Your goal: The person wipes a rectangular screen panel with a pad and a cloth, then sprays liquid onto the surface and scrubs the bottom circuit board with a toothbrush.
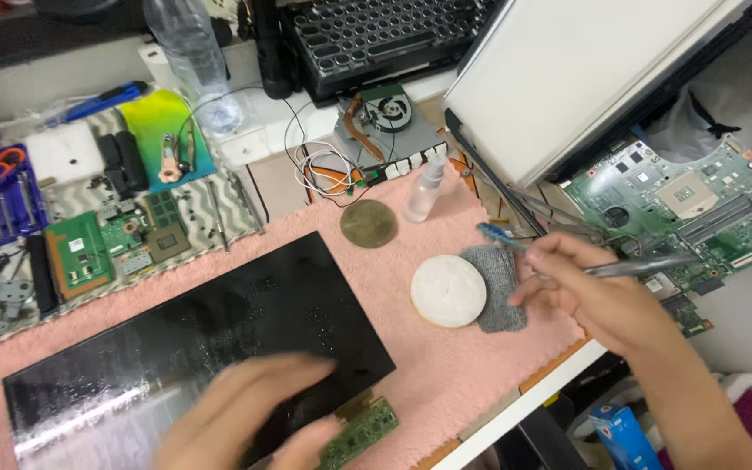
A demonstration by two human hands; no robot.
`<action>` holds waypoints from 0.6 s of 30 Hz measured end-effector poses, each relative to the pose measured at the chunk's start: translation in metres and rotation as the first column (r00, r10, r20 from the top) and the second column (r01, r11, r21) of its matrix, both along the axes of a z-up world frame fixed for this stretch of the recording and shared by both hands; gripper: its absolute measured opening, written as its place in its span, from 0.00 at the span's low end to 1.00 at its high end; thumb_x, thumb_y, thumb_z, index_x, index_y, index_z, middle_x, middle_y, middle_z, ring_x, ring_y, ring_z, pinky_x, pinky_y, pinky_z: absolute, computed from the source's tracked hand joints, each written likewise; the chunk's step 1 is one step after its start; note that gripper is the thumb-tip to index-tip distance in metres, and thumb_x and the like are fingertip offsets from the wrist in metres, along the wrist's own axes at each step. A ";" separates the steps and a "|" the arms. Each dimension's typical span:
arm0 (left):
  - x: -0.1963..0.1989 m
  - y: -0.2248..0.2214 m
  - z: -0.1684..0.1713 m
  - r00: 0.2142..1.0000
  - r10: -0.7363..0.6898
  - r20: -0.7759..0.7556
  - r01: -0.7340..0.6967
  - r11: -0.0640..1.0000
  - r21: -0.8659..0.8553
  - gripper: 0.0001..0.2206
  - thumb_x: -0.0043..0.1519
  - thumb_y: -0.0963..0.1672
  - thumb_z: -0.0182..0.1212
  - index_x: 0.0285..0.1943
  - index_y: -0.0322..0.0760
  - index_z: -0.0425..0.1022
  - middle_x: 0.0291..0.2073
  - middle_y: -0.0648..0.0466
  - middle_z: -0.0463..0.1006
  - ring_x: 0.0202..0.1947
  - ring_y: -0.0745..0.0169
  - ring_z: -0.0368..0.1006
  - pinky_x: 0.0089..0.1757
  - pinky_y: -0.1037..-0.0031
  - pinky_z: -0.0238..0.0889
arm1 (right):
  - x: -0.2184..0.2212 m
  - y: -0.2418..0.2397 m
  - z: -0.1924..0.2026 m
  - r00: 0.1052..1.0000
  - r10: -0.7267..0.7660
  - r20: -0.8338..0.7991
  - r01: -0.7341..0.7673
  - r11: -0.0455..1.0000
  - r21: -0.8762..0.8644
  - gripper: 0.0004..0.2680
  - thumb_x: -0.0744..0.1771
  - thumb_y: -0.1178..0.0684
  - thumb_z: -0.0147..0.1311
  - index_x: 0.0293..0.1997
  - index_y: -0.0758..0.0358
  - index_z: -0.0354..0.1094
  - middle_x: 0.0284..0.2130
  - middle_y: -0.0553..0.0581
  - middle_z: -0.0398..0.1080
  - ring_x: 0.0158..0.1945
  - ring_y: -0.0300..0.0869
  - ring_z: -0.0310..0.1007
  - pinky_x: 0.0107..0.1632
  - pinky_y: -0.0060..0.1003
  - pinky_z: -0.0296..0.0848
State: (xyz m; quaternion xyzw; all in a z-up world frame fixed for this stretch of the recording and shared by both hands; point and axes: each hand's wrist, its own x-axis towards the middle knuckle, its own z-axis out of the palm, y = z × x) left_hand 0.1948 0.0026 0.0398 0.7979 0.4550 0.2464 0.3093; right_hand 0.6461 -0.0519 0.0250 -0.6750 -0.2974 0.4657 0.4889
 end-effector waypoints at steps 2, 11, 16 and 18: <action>0.047 0.016 -0.007 0.945 -0.294 0.141 0.250 0.931 0.266 0.26 0.66 0.56 0.74 0.68 0.43 0.82 0.63 0.51 0.85 0.63 0.52 0.82 0.62 0.63 0.70 | -0.008 0.001 -0.010 0.997 0.050 -0.052 -0.047 0.997 0.062 0.06 0.75 0.58 0.56 0.50 0.73 0.71 0.36 0.81 0.82 0.44 0.65 0.90 0.40 0.53 0.84; 0.173 0.036 -0.043 0.965 -0.257 -0.056 0.262 0.924 0.277 0.52 0.47 0.53 0.91 0.79 0.32 0.67 0.61 0.38 0.80 0.57 0.33 0.73 0.55 0.50 0.60 | 0.034 -0.024 0.033 0.976 0.211 -0.047 -0.182 0.919 0.351 0.11 0.77 0.60 0.45 0.61 0.71 0.76 0.56 0.75 0.85 0.63 0.72 0.88 0.73 0.63 0.83; 0.196 0.044 -0.032 0.958 -0.264 0.113 0.240 0.951 0.193 0.50 0.50 0.49 0.87 0.80 0.32 0.60 0.63 0.33 0.81 0.59 0.26 0.74 0.56 0.47 0.62 | 0.023 -0.023 0.037 0.992 0.055 -0.111 -0.024 0.964 0.263 0.06 0.79 0.58 0.45 0.53 0.68 0.69 0.52 0.74 0.78 0.64 0.78 0.87 0.74 0.68 0.84; 0.193 0.043 -0.032 0.949 -0.245 0.198 0.219 0.965 0.143 0.53 0.49 0.46 0.88 0.82 0.34 0.54 0.58 0.30 0.83 0.57 0.23 0.76 0.57 0.47 0.65 | 0.018 -0.006 0.019 0.975 0.136 -0.176 -0.078 0.951 0.299 0.07 0.79 0.59 0.45 0.52 0.68 0.70 0.54 0.79 0.80 0.65 0.79 0.86 0.73 0.67 0.83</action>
